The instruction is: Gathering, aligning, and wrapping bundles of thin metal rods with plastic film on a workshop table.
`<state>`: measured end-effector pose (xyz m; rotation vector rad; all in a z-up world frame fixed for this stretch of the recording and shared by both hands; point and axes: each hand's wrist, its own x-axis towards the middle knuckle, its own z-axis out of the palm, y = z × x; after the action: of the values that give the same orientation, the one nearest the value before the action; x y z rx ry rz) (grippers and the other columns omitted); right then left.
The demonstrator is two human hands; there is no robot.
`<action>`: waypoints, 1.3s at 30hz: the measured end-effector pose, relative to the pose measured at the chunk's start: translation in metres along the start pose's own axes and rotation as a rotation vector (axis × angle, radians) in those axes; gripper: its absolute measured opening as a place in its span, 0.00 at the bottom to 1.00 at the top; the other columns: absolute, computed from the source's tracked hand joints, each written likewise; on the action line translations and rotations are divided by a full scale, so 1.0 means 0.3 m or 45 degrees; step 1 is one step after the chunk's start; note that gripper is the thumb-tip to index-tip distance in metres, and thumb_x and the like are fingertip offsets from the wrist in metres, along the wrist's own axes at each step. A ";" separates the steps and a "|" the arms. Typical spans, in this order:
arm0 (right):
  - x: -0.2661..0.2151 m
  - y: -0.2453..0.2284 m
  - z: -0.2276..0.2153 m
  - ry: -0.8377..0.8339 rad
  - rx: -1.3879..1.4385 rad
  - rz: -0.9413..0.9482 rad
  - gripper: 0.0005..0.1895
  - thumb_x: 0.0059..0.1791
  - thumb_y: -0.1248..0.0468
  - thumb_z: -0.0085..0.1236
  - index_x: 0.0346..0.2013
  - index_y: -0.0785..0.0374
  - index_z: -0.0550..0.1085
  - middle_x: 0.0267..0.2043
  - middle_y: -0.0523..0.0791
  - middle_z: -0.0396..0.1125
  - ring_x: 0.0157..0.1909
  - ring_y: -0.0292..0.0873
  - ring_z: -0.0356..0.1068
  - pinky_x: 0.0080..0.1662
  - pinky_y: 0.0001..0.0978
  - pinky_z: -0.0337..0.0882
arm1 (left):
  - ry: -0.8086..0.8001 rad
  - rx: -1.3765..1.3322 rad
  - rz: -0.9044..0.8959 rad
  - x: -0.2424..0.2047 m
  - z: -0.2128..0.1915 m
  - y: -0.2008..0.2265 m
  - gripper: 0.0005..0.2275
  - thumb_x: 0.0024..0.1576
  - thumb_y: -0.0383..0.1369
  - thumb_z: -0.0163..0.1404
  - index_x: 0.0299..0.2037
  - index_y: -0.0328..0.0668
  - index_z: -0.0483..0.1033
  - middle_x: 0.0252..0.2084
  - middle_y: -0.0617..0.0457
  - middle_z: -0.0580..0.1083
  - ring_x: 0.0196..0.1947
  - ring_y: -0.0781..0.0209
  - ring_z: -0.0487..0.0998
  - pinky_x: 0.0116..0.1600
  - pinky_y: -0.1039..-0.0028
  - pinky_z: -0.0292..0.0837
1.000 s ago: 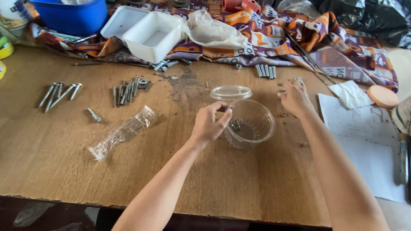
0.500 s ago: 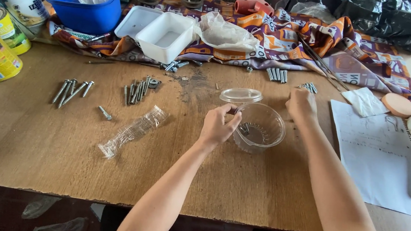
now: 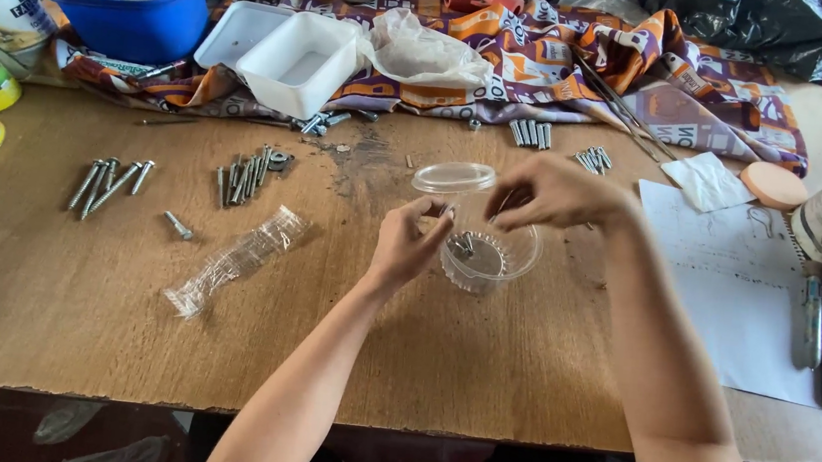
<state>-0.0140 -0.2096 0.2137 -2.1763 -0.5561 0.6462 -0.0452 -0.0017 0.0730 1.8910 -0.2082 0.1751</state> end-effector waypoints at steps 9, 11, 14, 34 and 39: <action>0.081 0.018 0.048 -0.181 -0.056 0.130 0.18 0.40 0.73 0.71 0.44 0.67 0.81 0.40 0.58 0.77 0.32 0.48 0.78 0.35 0.39 0.82 | 0.017 0.008 -0.051 0.014 0.006 -0.011 0.11 0.59 0.41 0.51 0.44 0.50 0.83 0.42 0.50 0.82 0.50 0.47 0.81 0.53 0.55 0.74; 0.054 0.020 0.002 -0.053 0.069 0.036 0.18 0.40 0.72 0.69 0.45 0.70 0.80 0.42 0.60 0.76 0.34 0.52 0.78 0.35 0.41 0.82 | 0.010 -0.009 -0.061 0.000 -0.006 0.009 0.11 0.59 0.41 0.51 0.44 0.49 0.82 0.42 0.50 0.82 0.50 0.47 0.81 0.53 0.57 0.74; 0.102 0.171 -0.095 0.406 0.215 -0.185 0.20 0.44 0.72 0.68 0.49 0.73 0.76 0.45 0.60 0.73 0.39 0.54 0.77 0.38 0.42 0.81 | 0.003 0.003 -0.067 0.011 0.009 -0.020 0.12 0.59 0.41 0.50 0.45 0.49 0.83 0.43 0.51 0.82 0.49 0.48 0.81 0.52 0.58 0.75; 0.337 0.966 -0.237 1.149 -0.874 0.435 0.14 0.55 0.44 0.53 0.54 0.34 0.77 0.54 0.46 0.71 0.61 0.54 0.68 0.61 0.49 0.65 | -0.008 0.079 -0.069 0.020 0.017 -0.052 0.10 0.59 0.41 0.52 0.46 0.53 0.83 0.43 0.49 0.82 0.48 0.43 0.81 0.48 0.56 0.79; 0.329 0.891 -0.209 1.156 -1.096 0.478 0.11 0.50 0.52 0.56 0.46 0.44 0.81 0.44 0.51 0.74 0.49 0.55 0.75 0.50 0.47 0.75 | -0.002 0.059 -0.048 0.022 0.013 -0.053 0.10 0.59 0.40 0.53 0.46 0.51 0.83 0.42 0.47 0.82 0.47 0.42 0.81 0.46 0.57 0.80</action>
<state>0.1476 -0.3478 0.0139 -3.0570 0.1220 -0.5573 -0.0352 -0.0007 0.0584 1.9400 -0.1706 0.1536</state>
